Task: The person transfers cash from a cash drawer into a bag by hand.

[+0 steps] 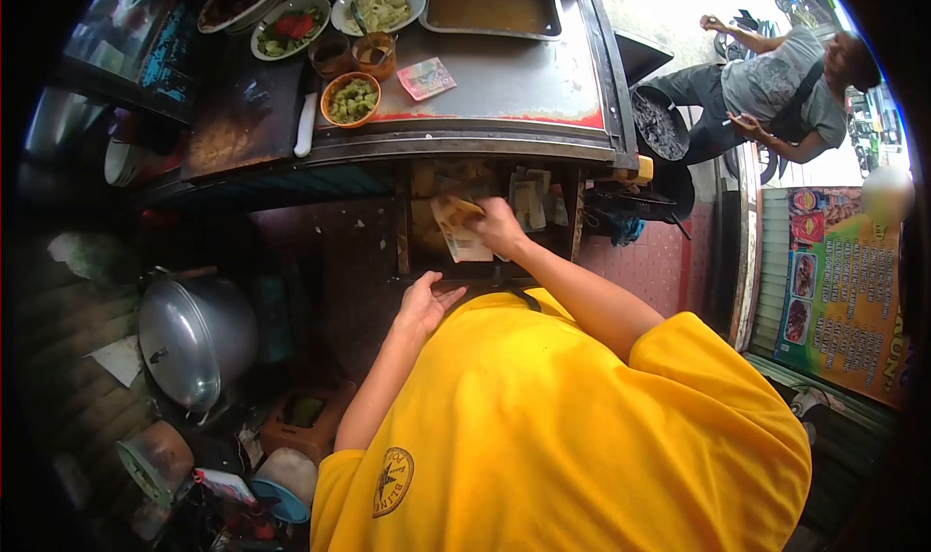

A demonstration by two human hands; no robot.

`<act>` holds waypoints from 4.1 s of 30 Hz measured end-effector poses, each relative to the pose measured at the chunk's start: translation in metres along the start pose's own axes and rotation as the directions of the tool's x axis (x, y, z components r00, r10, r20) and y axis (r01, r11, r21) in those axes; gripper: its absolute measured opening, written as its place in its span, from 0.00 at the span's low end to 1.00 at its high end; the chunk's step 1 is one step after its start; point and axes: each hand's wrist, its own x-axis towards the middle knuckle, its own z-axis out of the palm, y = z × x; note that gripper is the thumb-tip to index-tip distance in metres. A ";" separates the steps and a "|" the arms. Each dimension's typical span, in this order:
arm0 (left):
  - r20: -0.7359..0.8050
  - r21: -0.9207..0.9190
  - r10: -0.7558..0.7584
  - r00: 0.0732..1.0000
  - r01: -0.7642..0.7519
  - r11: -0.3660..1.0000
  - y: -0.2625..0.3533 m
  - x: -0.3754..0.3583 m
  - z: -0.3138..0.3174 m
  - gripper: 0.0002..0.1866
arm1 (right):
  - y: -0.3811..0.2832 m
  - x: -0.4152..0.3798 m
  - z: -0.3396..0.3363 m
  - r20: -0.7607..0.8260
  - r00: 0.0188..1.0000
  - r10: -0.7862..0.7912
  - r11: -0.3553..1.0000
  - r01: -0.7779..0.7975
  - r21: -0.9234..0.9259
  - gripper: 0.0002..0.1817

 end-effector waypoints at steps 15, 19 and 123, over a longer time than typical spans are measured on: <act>0.147 0.277 -0.075 0.986 0.032 0.960 0.014 0.010 -0.045 0.20 | 0.022 -0.011 -0.020 0.120 0.942 0.313 0.869 -0.335 0.365 0.14; 0.071 0.838 0.195 0.978 -0.165 0.520 0.028 -0.025 -0.035 0.22 | 0.019 -0.006 -0.016 0.123 0.953 0.278 0.902 -0.303 0.309 0.17; 0.435 0.808 0.363 0.824 -0.535 0.247 0.027 -0.047 -0.009 0.11 | 0.022 -0.004 -0.140 -0.099 0.977 -0.190 0.813 0.100 -0.574 0.16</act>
